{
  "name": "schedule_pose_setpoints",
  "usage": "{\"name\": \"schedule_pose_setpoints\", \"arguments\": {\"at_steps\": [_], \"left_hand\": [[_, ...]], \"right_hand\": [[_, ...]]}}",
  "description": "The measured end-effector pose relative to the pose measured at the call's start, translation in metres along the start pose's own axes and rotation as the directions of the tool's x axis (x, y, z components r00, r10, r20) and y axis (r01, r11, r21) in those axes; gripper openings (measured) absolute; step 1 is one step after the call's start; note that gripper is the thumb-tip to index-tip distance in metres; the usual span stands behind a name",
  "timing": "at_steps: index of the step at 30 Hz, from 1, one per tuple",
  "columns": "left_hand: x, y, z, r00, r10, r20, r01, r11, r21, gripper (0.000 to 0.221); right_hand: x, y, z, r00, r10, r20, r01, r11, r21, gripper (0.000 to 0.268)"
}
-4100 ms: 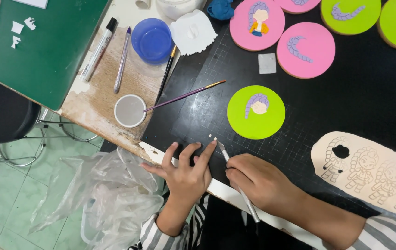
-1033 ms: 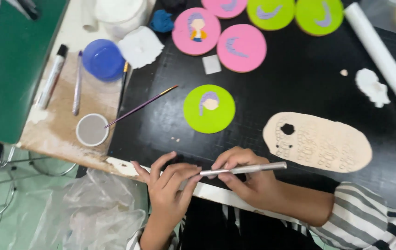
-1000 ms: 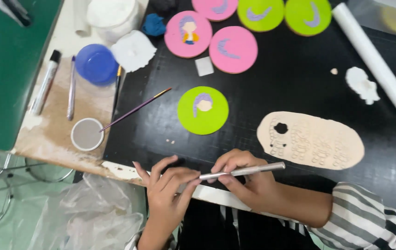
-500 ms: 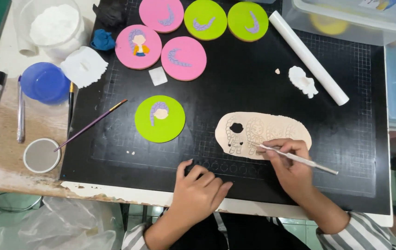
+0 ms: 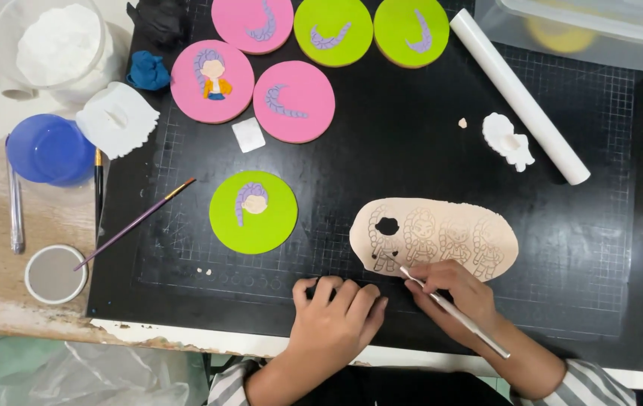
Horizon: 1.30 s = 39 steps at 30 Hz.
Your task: Using a craft knife to trace and cut intricate details on a piece of clay following a printed design
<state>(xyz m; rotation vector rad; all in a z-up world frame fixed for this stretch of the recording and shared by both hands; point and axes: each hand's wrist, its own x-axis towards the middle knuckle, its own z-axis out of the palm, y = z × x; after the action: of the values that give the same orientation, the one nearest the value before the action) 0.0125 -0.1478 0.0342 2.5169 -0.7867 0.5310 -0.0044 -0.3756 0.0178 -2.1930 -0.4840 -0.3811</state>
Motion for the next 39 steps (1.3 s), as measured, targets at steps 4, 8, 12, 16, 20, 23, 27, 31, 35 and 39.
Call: {"name": "schedule_pose_setpoints", "arguments": {"at_steps": [4,8,12,16,20,23,27,31,35,39], "left_hand": [[0.0,-0.001,0.0,1.0,-0.021,0.015,0.021,1.0,0.016,0.017],[0.0,-0.001,0.0,1.0,-0.022,0.014,0.022,0.999,0.034,0.015],[0.001,0.0,-0.001,0.999,-0.031,0.012,0.031,0.999,0.022,0.013],[0.002,0.0,-0.004,0.999,-0.032,0.02,0.032,0.999,0.013,0.012],[0.001,0.0,-0.003,0.999,-0.034,0.024,0.034,0.999,0.025,0.013],[0.001,0.001,-0.002,0.999,-0.049,0.021,0.047,0.997,0.059,0.017],[0.0,0.001,0.0,0.997,-0.069,0.03,0.066,0.993,0.096,0.022],[0.001,0.001,-0.001,0.997,-0.069,0.028,0.066,0.992,0.104,0.021],[0.001,0.001,-0.001,0.997,-0.072,0.023,0.069,0.992,0.105,0.021],[0.002,0.001,-0.001,0.997,-0.076,0.021,0.074,0.992,0.098,0.021]], "right_hand": [[-0.001,0.001,0.0,0.999,0.036,0.008,-0.036,0.999,-0.017,0.021],[0.003,0.0,0.0,1.0,0.018,0.013,-0.018,1.0,-0.011,0.02],[0.006,-0.002,-0.001,1.0,0.02,0.02,-0.02,1.0,-0.009,0.02],[0.008,-0.004,0.0,1.0,0.018,0.009,-0.018,1.0,-0.005,0.02],[0.008,-0.002,0.0,1.0,0.016,0.02,-0.016,1.0,0.003,0.02],[0.007,-0.001,-0.001,0.999,0.033,0.027,-0.033,0.999,-0.009,0.019],[0.005,0.0,-0.002,0.998,0.056,0.04,-0.056,0.998,0.0,0.019],[0.006,0.0,-0.004,0.997,0.065,0.046,-0.065,0.998,-0.013,0.02],[0.006,-0.002,-0.004,0.992,0.12,0.033,-0.121,0.992,0.023,0.019],[0.003,-0.001,-0.005,0.984,0.174,0.042,-0.175,0.985,-0.003,0.02]]}}
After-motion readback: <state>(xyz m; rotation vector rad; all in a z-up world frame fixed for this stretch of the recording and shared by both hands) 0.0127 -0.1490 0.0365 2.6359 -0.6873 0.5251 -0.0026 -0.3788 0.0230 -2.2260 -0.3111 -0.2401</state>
